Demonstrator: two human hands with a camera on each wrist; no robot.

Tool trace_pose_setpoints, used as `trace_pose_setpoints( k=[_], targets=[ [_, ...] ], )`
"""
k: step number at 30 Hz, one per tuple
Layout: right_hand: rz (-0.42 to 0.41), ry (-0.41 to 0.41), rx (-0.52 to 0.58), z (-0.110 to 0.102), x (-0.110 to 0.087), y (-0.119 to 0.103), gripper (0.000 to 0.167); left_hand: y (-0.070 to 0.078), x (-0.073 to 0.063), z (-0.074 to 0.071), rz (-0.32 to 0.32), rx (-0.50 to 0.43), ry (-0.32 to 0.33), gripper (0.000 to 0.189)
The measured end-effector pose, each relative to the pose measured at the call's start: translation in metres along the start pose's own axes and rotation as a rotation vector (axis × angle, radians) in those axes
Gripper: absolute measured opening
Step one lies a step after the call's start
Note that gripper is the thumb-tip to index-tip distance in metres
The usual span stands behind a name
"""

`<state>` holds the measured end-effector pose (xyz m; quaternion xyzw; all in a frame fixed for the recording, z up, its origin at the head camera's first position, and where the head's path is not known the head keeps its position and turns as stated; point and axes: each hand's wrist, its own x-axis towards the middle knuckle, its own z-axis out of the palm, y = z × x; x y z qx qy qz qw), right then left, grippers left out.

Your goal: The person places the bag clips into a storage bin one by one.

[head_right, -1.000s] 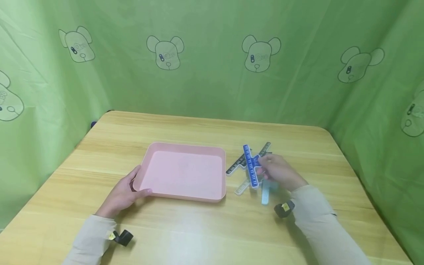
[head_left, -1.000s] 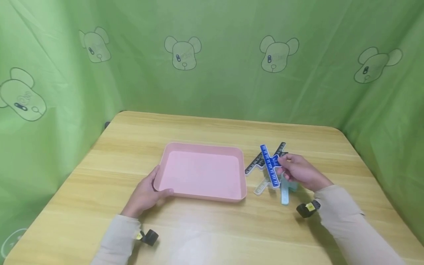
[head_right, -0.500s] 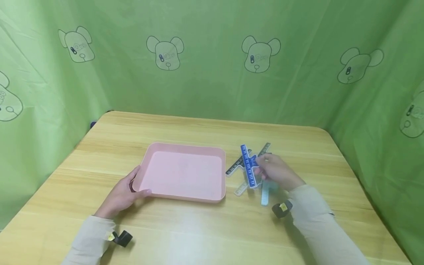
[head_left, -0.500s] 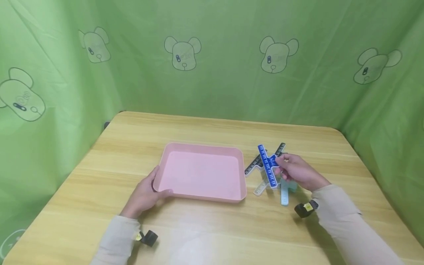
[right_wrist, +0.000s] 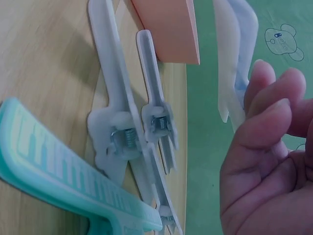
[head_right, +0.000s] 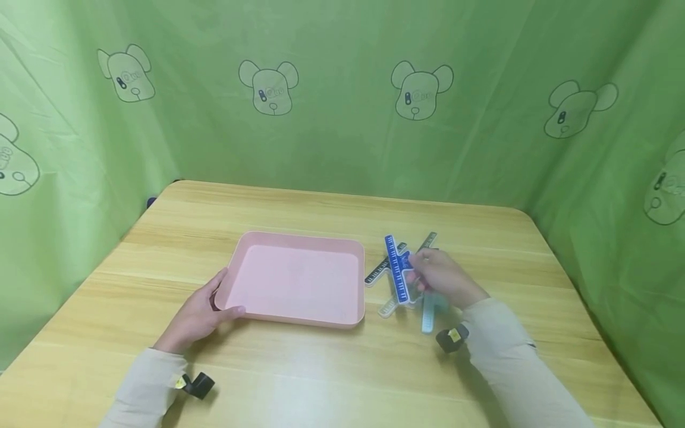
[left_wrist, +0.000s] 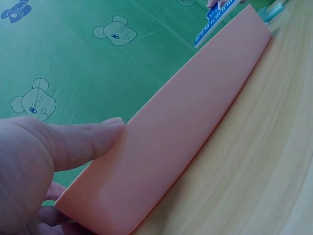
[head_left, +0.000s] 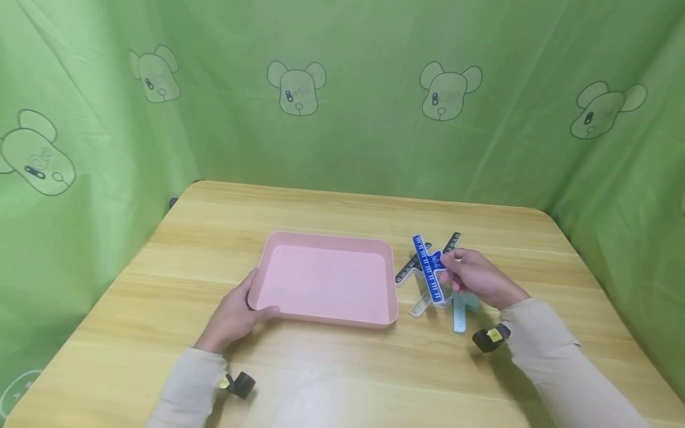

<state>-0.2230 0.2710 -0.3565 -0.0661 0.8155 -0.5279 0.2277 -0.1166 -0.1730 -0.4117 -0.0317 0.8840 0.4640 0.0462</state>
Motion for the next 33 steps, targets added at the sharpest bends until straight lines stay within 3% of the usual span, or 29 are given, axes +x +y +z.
trace_pose_setpoints(
  k=[33],
  targets=[
    [-0.005,-0.015,0.026,0.012,0.007,-0.012,0.031,0.0,-0.001,0.0,0.008,0.016,0.001,0.102]
  ],
)
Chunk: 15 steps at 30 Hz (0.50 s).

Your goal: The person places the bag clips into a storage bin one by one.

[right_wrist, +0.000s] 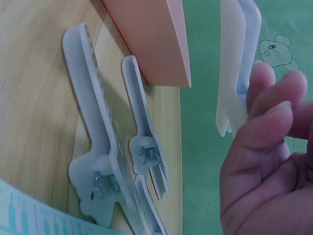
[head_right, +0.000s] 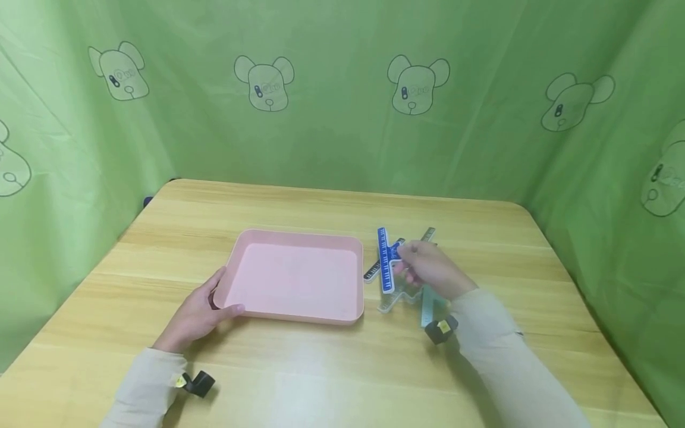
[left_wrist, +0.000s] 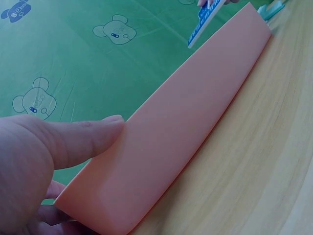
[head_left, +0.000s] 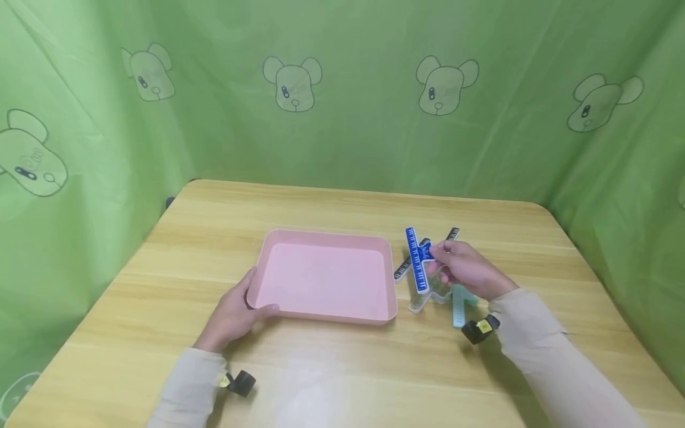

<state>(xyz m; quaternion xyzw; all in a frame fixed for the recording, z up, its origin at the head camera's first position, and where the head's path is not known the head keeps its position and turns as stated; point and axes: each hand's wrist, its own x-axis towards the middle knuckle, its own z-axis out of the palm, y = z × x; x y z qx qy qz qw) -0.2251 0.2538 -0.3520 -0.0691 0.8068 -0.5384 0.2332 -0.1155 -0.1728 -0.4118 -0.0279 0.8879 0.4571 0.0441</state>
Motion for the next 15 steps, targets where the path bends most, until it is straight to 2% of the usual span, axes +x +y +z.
trace_pose_setpoints(
  k=[15],
  targets=[
    [-0.003,-0.005,-0.003,0.012,0.006,-0.003,0.029,-0.002,0.0,0.0,-0.004,-0.001,-0.007,0.103]
  ],
)
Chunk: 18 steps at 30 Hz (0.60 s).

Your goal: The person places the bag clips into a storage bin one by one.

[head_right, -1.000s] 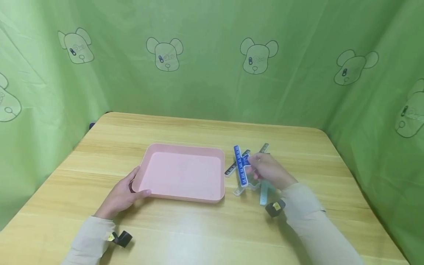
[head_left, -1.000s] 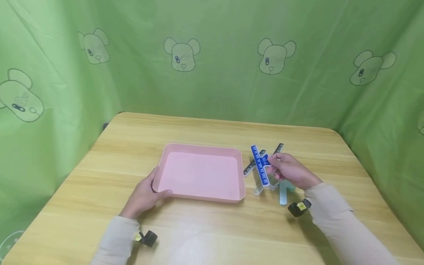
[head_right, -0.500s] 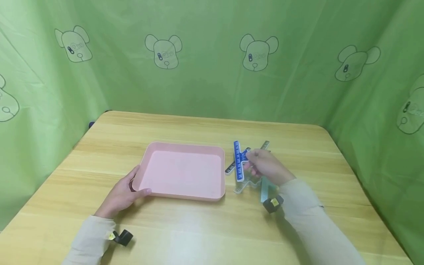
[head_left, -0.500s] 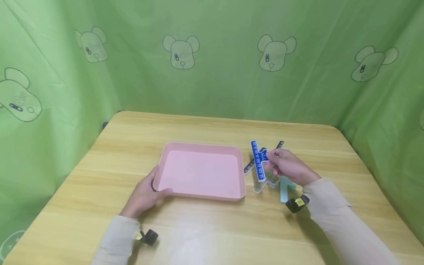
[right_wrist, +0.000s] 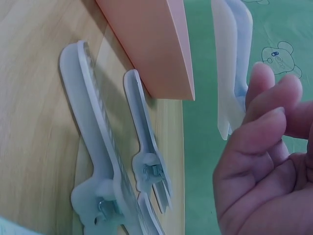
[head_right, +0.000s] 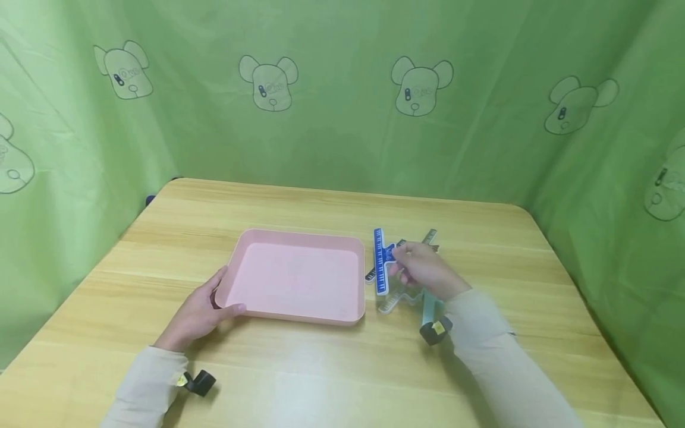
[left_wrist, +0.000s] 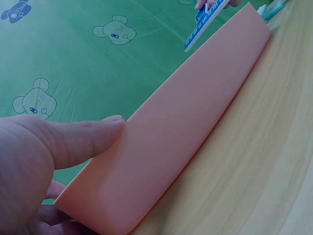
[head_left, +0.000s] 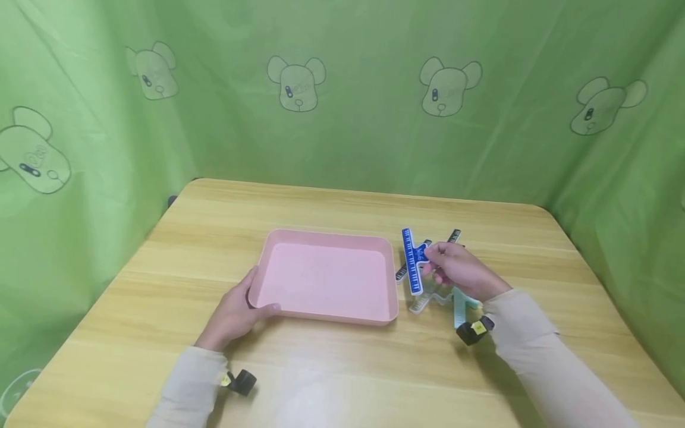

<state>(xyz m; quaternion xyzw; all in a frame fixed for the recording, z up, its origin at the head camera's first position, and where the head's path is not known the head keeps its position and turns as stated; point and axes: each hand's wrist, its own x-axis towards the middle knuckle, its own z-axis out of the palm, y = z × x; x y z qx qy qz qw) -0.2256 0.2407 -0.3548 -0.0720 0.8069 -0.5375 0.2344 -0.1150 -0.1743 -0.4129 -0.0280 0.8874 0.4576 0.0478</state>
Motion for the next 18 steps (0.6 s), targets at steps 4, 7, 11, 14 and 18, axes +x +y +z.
trace_pose_setpoints(
  k=[4,7,11,14,18],
  targets=[
    [-0.011,0.002,0.009,0.0005,0.0025,0.003,0.027,-0.0005,0.0009,0.0008,0.013,-0.004,0.002,0.103],
    [-0.019,0.003,0.018,0.0019,0.0043,0.004,0.026,-0.0007,0.0007,0.0004,0.016,0.0,0.006,0.104],
    [-0.023,0.002,0.023,0.0047,0.0051,0.0031,0.024,-0.0002,-0.0002,0.0,0.017,0.003,0.008,0.104],
    [-0.023,-0.005,0.018,0.0068,0.0046,0.0017,0.025,0.0001,-0.0007,0.0001,0.017,0.0,0.006,0.103],
    [-0.01,0.001,0.01,0.0096,0.0055,0.0011,0.025,0.0005,-0.0008,0.0001,0.017,-0.001,0.005,0.102]
  ],
)
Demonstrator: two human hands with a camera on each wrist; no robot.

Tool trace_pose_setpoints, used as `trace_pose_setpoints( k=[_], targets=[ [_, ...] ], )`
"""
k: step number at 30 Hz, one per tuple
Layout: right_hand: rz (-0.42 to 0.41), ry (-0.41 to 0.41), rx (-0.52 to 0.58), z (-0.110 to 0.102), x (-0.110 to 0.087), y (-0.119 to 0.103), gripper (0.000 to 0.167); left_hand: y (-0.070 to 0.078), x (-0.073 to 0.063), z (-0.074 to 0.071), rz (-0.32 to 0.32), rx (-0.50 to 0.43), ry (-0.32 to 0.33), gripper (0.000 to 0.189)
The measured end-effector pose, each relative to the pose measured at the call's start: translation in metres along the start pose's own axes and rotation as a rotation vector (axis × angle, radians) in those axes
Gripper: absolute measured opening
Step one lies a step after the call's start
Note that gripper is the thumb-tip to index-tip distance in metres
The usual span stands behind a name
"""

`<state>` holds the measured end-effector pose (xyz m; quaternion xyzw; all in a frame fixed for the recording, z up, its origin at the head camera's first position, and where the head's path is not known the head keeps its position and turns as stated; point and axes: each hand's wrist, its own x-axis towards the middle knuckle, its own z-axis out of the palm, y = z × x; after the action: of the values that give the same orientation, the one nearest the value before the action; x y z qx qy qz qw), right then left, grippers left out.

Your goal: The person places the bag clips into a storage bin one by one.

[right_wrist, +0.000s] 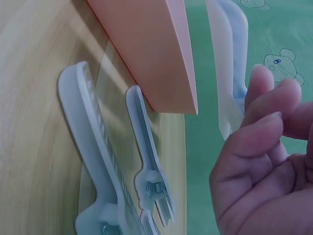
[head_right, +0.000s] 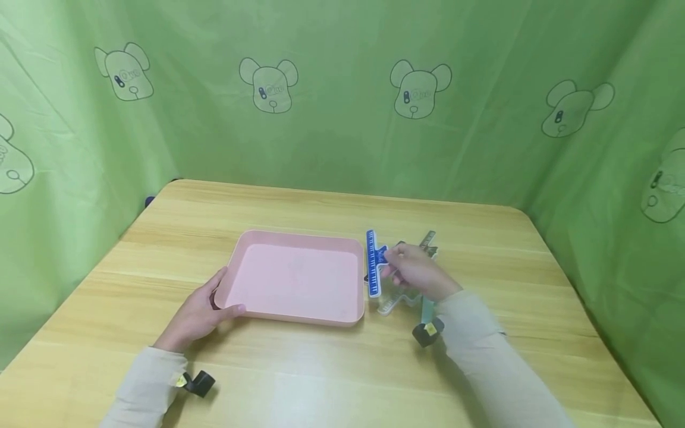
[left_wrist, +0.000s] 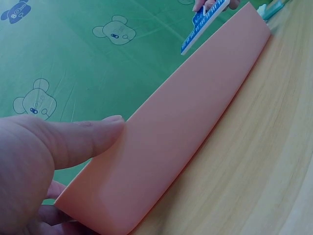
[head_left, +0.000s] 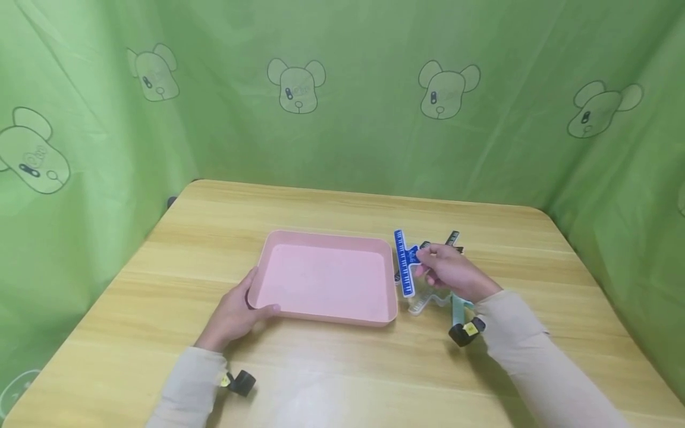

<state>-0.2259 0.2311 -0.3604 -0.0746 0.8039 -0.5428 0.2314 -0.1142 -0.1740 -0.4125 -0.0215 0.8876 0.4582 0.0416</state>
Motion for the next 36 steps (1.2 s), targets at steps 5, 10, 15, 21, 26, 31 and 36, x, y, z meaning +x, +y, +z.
trace_pose_setpoints(
  k=[5,10,15,21,26,31,36],
  targets=[
    [0.007,-0.001,0.002,0.003,0.002,0.0,0.024,0.0,0.001,0.0,0.007,0.006,0.004,0.101],
    [-0.002,-0.013,0.004,0.005,0.001,-0.002,0.025,-0.001,0.001,0.001,0.013,0.006,0.005,0.101],
    [-0.007,-0.021,0.006,0.008,0.001,-0.004,0.025,-0.001,0.001,0.0,0.012,-0.003,0.004,0.101],
    [0.006,-0.019,0.02,0.01,0.002,-0.006,0.025,-0.001,0.001,0.0,0.01,0.005,0.003,0.101],
    [0.014,-0.018,0.019,0.012,0.004,-0.006,0.027,-0.001,0.0,0.0,0.012,0.004,0.002,0.101],
    [0.014,-0.019,0.018,0.015,0.004,-0.007,0.029,0.001,0.0,0.0,0.005,-0.006,0.002,0.101],
    [0.009,-0.027,0.03,0.016,0.006,-0.006,0.029,0.001,0.0,0.0,0.009,-0.006,0.003,0.1]
  ],
)
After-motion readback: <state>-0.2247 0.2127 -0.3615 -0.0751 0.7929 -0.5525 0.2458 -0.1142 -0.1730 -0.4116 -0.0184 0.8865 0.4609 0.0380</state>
